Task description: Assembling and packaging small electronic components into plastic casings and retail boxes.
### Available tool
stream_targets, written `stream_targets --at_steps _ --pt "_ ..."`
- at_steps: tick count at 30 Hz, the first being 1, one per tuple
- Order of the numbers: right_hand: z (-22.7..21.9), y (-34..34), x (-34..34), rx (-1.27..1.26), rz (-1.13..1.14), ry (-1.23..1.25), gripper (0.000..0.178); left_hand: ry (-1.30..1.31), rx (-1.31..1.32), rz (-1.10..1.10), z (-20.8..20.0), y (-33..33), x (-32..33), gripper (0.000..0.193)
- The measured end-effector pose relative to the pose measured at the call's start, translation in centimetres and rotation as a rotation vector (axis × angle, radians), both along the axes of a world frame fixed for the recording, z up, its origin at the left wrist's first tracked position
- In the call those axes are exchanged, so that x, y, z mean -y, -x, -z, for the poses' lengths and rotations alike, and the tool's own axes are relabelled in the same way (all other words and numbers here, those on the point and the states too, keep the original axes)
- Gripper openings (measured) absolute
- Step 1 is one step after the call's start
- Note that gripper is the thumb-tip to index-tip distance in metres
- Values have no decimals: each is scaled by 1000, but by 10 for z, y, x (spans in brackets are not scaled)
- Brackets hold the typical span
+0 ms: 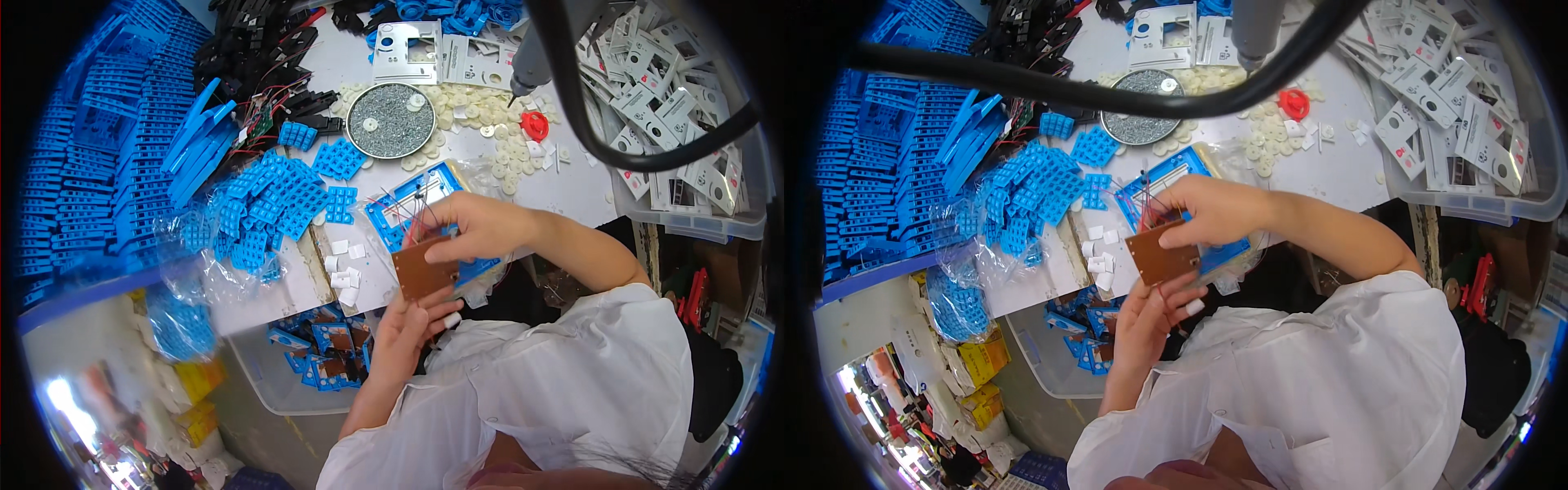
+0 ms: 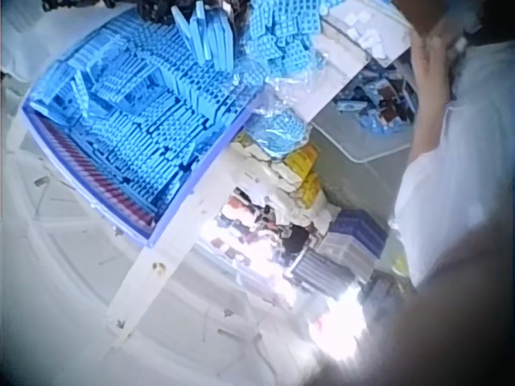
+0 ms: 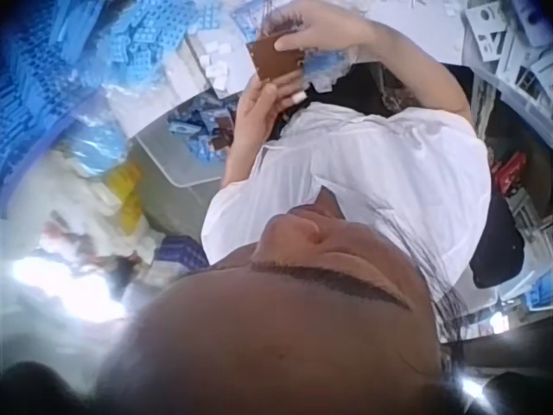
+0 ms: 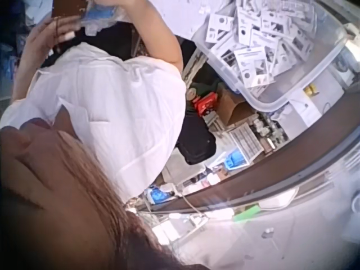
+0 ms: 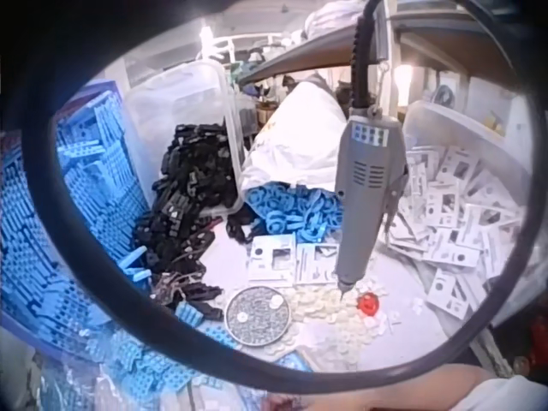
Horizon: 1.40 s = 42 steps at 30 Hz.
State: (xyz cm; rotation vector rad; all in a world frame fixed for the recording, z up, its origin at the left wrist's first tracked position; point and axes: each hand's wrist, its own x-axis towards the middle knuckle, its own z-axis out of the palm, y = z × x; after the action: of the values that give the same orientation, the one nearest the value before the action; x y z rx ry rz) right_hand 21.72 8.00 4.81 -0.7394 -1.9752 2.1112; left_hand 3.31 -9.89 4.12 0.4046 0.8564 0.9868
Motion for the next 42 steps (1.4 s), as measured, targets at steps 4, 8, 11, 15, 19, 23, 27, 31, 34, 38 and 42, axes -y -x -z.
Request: stream_targets --at_steps 4,8,11,15,19,23,27,31,34,38,42 --pt "6 4 -15 15 -38 -189 27 93 165 -3 9 -4 17 65" --pt "16 8 -18 8 -10 -286 26 83 168 -12 15 -5 17 70" --pt "12 12 -23 113 -22 -389 26 63 143 38 17 -3 16 72" --pt "5 18 -28 167 -62 -444 25 108 143 84 17 0 14 72" --pt "4 22 -30 194 -80 -403 25 122 147 111 18 3 11 72" --pt "9 26 -29 214 -74 -502 26 102 161 114 20 3 12 71" --pt "21 30 -22 195 -51 -638 27 113 154 127 20 5 10 71" --pt "20 32 -20 194 -17 -754 26 102 125 130 18 6 10 71" --pt "20 34 -19 214 -19 -782 24 105 112 96 14 5 12 70" --pt "25 33 -15 175 13 -847 24 -146 -675 301 -16 21 10 60" --pt "16 36 -14 266 -45 -880 27 -748 -1366 272 -12 26 -18 54"
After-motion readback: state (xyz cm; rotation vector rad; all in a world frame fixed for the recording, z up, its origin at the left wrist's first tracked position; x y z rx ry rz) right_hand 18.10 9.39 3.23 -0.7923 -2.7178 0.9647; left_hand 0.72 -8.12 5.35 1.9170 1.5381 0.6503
